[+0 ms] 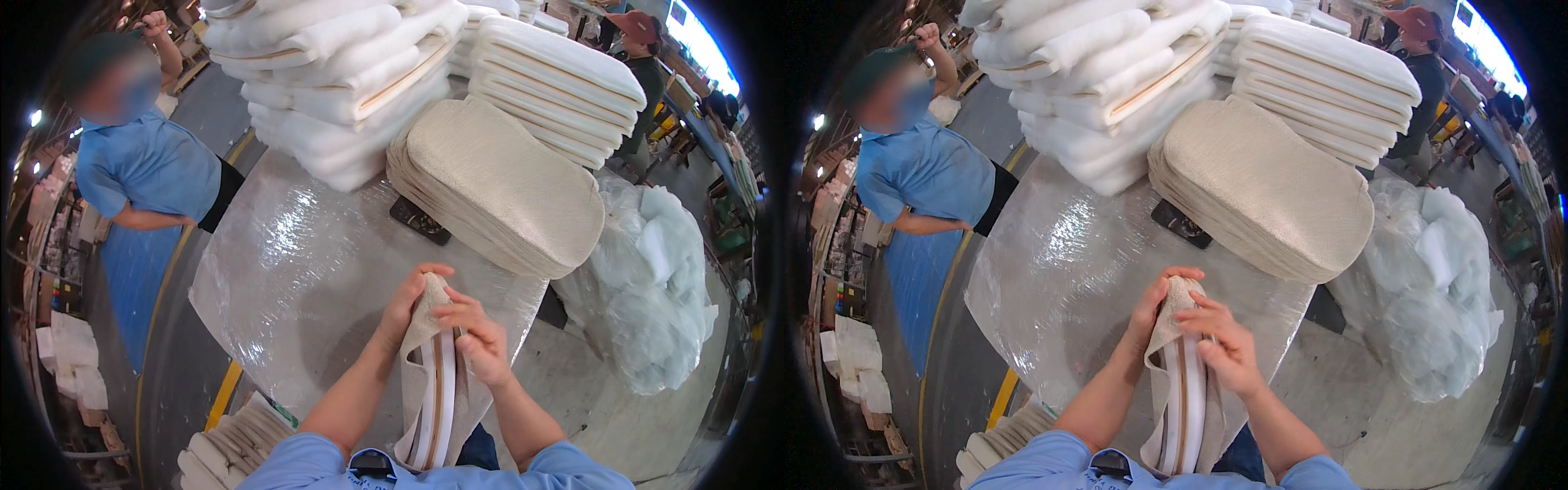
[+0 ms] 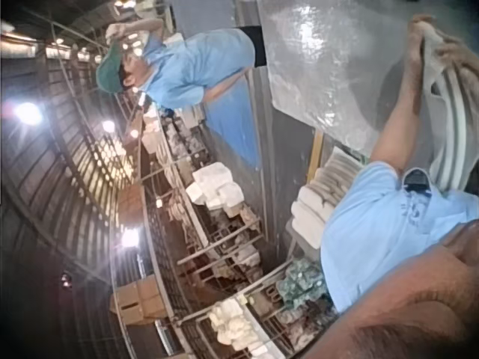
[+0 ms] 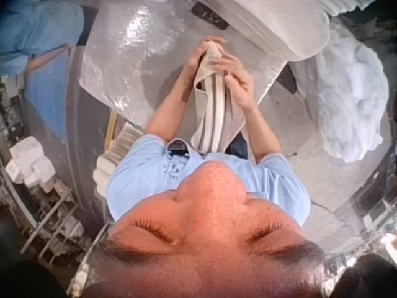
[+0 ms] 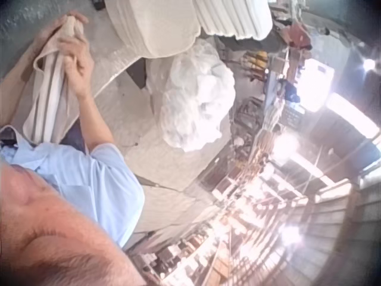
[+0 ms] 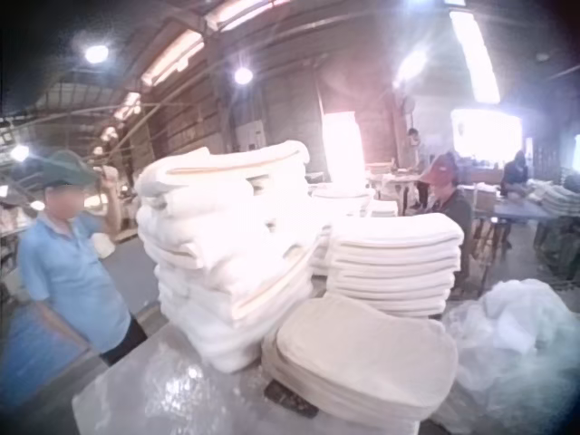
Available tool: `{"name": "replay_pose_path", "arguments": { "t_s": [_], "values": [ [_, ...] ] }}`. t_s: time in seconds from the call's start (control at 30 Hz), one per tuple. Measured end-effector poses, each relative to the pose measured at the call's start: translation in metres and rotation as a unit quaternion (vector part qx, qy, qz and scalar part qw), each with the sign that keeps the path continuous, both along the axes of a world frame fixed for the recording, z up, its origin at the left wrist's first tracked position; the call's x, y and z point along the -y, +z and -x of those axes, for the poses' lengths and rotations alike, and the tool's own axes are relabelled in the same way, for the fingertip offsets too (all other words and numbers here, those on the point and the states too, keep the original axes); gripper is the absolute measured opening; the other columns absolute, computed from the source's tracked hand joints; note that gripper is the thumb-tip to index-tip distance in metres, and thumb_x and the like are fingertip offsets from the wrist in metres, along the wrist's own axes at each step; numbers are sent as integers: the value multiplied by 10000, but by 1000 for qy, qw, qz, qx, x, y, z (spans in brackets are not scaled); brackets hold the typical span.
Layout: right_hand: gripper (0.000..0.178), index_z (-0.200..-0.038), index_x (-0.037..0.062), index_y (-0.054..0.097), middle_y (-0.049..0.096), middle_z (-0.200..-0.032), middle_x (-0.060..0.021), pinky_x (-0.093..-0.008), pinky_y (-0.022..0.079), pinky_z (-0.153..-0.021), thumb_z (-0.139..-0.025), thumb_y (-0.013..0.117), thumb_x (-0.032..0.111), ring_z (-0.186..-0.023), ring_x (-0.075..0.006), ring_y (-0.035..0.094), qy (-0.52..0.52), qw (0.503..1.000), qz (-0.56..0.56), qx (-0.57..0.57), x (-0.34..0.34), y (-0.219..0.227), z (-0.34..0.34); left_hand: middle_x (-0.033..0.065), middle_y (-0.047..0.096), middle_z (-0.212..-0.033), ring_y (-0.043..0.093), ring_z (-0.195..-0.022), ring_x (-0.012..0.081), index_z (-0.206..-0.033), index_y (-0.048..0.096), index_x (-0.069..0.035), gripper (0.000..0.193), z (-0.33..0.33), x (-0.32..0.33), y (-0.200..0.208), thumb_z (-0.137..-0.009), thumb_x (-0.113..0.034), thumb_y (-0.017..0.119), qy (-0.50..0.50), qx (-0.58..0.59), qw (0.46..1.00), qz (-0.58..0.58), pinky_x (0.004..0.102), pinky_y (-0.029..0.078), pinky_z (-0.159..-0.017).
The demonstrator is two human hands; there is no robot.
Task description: The person folds beige cushion covers and inserts white foam inserts, then stacks the finished cushions on a table. The person handles the items one at a time, smoothing and aligning them before stacking.
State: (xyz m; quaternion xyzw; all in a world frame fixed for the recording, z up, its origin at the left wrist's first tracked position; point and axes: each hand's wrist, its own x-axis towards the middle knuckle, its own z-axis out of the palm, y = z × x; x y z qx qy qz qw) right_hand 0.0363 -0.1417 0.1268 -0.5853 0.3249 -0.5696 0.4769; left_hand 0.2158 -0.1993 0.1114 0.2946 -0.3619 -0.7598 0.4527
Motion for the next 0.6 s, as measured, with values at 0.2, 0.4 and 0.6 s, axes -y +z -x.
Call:
{"name": "replay_pose_path", "arguments": {
  "t_s": [0.2,0.4,0.6],
  "values": [
    [444,-1322,-12,662,708,-1317,-133,-395,467,-1079,-1144,481,352,-1248,-232,639,-138,972,-168,90,69,-6,32,17,654,-946,642,-837,108,-1416,530,-65,509,17,-2,13,-1111,-468,477,-12,17,1000,-11,268,528,-772],
    [559,-1440,77,615,675,-1362,-140,-388,461,-1073,-1147,396,501,-1307,-251,590,-45,971,-229,43,121,18,-18,87,572,-1335,595,-1105,112,-1522,437,-33,610,25,-9,0,-1101,-468,516,23,40,998,44,271,483,-961],
    [557,-1461,63,594,639,-1397,-194,-417,453,-1107,-1134,424,481,-1333,-337,584,-95,982,-143,-77,110,-7,-25,76,543,-1385,562,-1172,125,-1501,457,-37,565,27,-14,9,-1087,-412,546,35,86,996,14,284,459,-1016]
  ]
}}
